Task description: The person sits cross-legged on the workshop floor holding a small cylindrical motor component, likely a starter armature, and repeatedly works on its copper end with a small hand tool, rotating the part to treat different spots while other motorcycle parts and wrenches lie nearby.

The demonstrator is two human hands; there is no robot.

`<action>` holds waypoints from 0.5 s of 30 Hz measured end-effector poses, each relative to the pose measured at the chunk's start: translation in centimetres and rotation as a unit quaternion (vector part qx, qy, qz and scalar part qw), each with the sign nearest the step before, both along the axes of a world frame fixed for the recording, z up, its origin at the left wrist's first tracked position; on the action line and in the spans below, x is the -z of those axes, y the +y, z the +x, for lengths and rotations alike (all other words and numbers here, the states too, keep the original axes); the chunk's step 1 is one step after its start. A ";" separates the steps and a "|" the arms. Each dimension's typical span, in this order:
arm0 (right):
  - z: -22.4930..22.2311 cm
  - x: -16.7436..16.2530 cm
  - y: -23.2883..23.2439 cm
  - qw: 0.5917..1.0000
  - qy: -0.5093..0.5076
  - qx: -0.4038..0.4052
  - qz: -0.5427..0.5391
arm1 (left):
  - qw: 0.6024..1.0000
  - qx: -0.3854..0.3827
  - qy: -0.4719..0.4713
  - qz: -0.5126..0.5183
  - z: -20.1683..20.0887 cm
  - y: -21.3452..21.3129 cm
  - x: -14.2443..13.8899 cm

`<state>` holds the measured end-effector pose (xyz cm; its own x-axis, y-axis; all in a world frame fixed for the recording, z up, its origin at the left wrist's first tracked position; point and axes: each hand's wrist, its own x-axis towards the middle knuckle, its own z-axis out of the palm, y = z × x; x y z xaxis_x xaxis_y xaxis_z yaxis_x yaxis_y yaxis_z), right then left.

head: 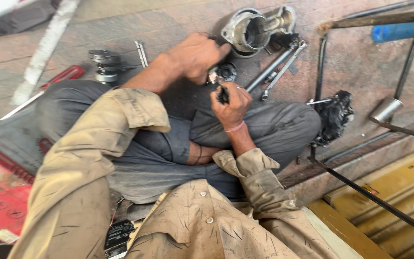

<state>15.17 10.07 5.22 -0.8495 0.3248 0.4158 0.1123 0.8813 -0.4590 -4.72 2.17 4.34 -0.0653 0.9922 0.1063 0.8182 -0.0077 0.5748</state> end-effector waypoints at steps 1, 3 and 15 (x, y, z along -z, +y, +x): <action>-0.1 0.0 -0.2 1.000 0.000 0.005 0.001 | 1.000 0.000 -0.002 -0.007 0.0 -0.1 0.0; -0.5 0.1 -0.4 1.000 -0.001 0.015 0.009 | 1.000 0.001 -0.009 -0.015 0.0 -0.1 0.0; -0.8 0.0 0.3 1.000 -0.007 -0.016 0.010 | 0.999 0.003 -0.023 -0.033 0.0 0.5 0.6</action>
